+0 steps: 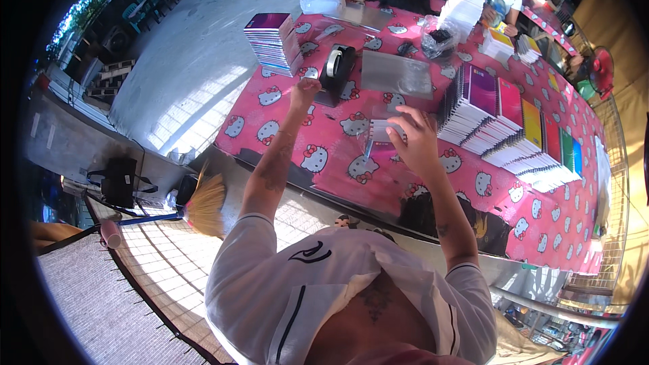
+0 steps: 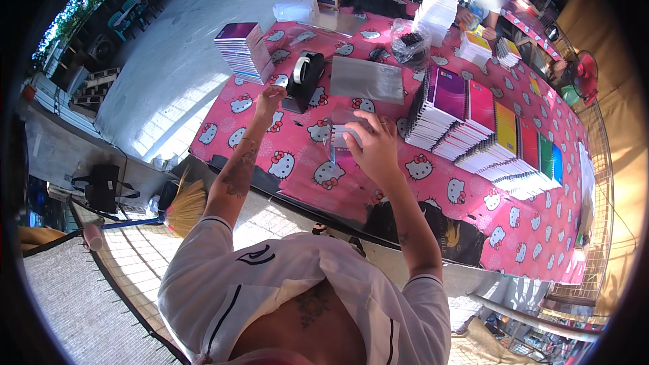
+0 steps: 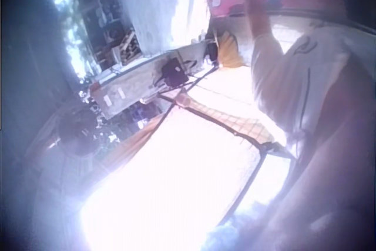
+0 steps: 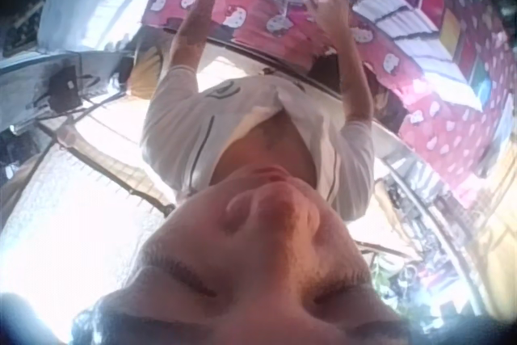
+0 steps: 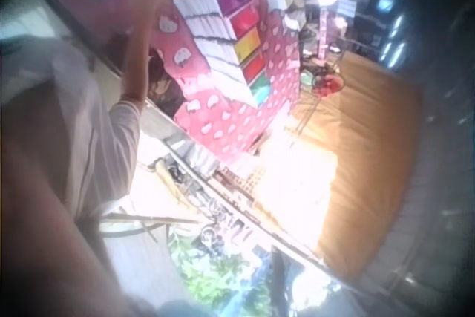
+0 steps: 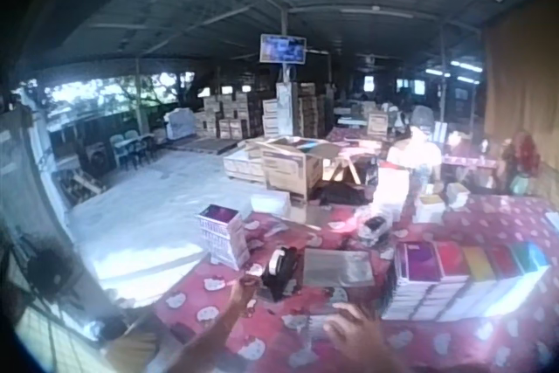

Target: The person picks up individual notebooks from a central pile, places each one into a plastic sleeve, and then seals the sleeve with tape before setting the finished item aside.

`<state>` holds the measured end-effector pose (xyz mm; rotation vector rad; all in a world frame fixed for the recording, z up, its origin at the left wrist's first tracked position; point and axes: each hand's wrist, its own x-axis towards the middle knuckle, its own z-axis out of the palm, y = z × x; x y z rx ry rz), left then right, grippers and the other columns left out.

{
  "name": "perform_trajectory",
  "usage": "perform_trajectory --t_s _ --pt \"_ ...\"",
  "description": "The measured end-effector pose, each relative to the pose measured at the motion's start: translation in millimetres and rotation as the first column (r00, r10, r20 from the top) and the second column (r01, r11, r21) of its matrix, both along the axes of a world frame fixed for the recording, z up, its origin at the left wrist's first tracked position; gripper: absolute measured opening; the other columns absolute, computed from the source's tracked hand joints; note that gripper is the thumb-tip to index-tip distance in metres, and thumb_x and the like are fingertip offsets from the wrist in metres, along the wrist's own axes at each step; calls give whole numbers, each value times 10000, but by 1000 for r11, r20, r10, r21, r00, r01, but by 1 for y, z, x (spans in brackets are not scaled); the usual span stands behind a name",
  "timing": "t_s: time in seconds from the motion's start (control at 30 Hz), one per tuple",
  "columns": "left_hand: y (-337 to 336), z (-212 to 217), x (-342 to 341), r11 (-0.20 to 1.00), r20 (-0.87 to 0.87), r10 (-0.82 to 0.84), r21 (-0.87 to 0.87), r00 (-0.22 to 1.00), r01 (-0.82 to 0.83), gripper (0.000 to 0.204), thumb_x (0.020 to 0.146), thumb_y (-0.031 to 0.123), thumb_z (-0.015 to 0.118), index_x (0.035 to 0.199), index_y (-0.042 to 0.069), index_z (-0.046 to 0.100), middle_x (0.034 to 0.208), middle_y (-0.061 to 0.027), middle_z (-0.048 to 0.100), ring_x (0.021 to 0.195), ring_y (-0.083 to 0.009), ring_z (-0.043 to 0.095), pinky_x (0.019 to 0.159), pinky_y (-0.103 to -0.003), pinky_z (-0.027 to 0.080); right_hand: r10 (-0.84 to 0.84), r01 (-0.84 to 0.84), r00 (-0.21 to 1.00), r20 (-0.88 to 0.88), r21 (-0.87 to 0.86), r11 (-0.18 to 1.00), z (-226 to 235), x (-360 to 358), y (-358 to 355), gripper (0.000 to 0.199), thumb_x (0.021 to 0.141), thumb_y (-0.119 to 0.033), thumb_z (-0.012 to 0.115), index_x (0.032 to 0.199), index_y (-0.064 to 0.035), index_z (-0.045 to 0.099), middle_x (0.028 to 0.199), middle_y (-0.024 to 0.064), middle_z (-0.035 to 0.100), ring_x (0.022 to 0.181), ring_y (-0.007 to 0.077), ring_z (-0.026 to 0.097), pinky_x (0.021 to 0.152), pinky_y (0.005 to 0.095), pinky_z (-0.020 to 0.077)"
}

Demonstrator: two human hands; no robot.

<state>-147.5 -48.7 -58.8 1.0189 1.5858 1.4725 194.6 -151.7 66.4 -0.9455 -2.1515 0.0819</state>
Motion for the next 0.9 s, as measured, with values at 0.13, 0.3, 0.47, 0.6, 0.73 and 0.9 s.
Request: perform_trajectory --t_s 0.13,0.3,0.47,0.6,0.73,0.9 --pt "11 23 -5 978 78 -99 -176 992 111 253 825 181 764 1033 38 744 712 7 608 602 -114 551 534 -290 414 -4 4 1000 -1 18 1000 -4 -16 2 150 846 -217 701 979 -149 700 1168 14 625 1050 280 587 979 461 389" --pt "-10 -31 -4 995 201 -61 -68 978 76 170 828 174 758 935 42 755 743 1 668 613 -123 581 550 -295 440 -59 58 998 8 27 998 1 -22 -5 178 841 -224 705 1005 -155 705 1107 7 648 1032 260 597 983 463 382" --pt "-23 -18 -13 994 -503 91 -4 859 -107 152 807 186 698 745 49 719 750 -150 712 736 -295 722 645 -397 546 -46 46 997 67 1 999 6 -36 -8 242 828 -273 718 1038 -152 715 1088 6 663 1040 250 600 976 456 378" --pt "-44 67 3 977 -866 -206 -209 456 45 145 844 114 619 872 47 745 828 -167 725 780 -324 724 730 -430 582 -119 119 981 150 5 993 4 -34 -11 327 808 -314 736 1085 -140 721 1073 24 681 1023 263 609 954 456 377" --pt "-80 93 62 615 -99 -769 158 632 773 242 907 -46 612 1123 18 700 999 -42 709 912 -116 646 828 -286 527 -113 123 971 211 -37 992 -4 -33 -10 346 789 -332 752 1079 -144 735 1036 31 691 1010 264 619 949 462 371" --pt "-74 108 95 586 -469 -679 118 565 802 219 910 29 673 1117 84 719 1066 -50 637 1060 -158 578 929 -304 467 -35 32 983 179 20 999 -5 -35 -4 332 772 -379 752 1014 -153 757 976 20 706 1002 249 631 961 442 349"
